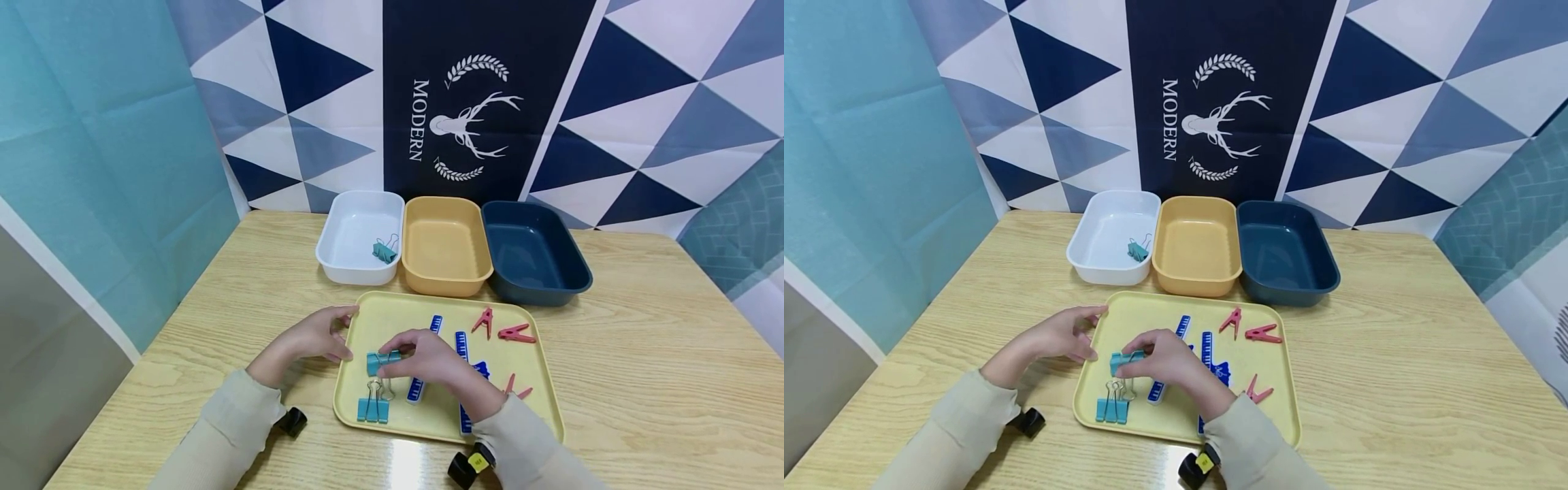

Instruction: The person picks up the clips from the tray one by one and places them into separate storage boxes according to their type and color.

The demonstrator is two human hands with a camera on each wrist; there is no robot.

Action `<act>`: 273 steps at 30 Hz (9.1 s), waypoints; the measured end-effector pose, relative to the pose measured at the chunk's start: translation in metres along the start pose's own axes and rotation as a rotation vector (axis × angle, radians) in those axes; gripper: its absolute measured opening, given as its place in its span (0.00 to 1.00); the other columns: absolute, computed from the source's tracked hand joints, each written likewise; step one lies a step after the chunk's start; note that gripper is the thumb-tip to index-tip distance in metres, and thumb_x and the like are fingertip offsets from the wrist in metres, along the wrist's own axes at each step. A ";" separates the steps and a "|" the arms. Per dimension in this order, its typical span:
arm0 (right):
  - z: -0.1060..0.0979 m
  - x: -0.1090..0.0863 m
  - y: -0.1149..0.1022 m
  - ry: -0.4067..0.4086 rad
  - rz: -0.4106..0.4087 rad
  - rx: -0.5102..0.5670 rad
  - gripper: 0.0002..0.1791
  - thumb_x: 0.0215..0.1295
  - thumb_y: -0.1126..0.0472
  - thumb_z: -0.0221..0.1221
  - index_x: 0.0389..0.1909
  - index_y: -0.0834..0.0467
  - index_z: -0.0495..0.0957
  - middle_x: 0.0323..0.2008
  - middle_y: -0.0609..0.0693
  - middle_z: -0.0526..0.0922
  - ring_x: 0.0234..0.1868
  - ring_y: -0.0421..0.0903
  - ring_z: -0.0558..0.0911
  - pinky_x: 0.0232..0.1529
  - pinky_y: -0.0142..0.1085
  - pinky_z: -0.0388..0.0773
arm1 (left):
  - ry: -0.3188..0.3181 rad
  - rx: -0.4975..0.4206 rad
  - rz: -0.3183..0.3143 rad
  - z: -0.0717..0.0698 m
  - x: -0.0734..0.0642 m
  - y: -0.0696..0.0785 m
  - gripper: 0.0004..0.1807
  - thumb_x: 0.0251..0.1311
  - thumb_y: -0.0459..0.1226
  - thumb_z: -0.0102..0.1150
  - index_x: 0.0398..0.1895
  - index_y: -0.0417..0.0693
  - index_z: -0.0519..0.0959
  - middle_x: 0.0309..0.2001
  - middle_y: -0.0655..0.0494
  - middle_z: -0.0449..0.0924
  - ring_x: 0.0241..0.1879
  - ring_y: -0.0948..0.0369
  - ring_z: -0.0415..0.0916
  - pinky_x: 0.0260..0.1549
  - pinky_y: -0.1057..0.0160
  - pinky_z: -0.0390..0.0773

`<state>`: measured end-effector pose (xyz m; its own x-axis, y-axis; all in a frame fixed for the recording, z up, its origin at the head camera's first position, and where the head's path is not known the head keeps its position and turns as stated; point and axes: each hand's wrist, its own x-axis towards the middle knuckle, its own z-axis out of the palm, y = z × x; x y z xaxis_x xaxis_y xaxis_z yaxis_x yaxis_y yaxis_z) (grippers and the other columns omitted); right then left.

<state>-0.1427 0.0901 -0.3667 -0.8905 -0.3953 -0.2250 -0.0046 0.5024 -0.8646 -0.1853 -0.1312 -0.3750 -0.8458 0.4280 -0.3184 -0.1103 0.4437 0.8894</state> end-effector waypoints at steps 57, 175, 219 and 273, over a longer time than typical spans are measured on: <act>-0.001 0.003 0.000 0.039 -0.054 0.569 0.08 0.57 0.63 0.65 0.24 0.59 0.76 0.49 0.60 0.75 0.40 0.47 0.79 0.43 0.47 0.81 | 0.008 -0.019 0.007 0.000 0.000 -0.002 0.47 0.42 0.17 0.63 0.69 0.39 0.58 0.49 0.44 0.64 0.30 0.56 0.75 0.29 0.60 0.84; -0.035 0.081 -0.052 0.428 -0.052 0.514 0.10 0.55 0.62 0.66 0.28 0.64 0.78 0.44 0.53 0.74 0.38 0.46 0.77 0.47 0.44 0.79 | -0.044 -0.052 0.045 -0.004 -0.003 -0.004 0.47 0.44 0.18 0.62 0.70 0.35 0.53 0.51 0.40 0.64 0.29 0.58 0.77 0.30 0.58 0.84; -0.037 0.113 -0.062 0.434 0.027 0.566 0.16 0.59 0.57 0.63 0.44 0.63 0.80 0.47 0.52 0.76 0.48 0.46 0.75 0.51 0.39 0.77 | -0.032 -0.025 0.055 -0.004 0.002 -0.007 0.47 0.43 0.19 0.63 0.70 0.38 0.55 0.52 0.42 0.63 0.28 0.57 0.75 0.29 0.59 0.84; -0.035 0.076 -0.048 0.371 0.023 0.591 0.18 0.64 0.54 0.57 0.47 0.63 0.74 0.42 0.57 0.77 0.42 0.52 0.79 0.43 0.43 0.81 | -0.002 -0.001 0.019 0.000 0.003 -0.005 0.47 0.41 0.18 0.64 0.69 0.39 0.57 0.50 0.44 0.65 0.29 0.57 0.75 0.28 0.59 0.84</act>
<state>-0.2260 0.0629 -0.3269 -0.9844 -0.0477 -0.1691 0.1709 -0.0369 -0.9846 -0.1876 -0.1321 -0.3805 -0.8470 0.4377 -0.3017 -0.0944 0.4347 0.8956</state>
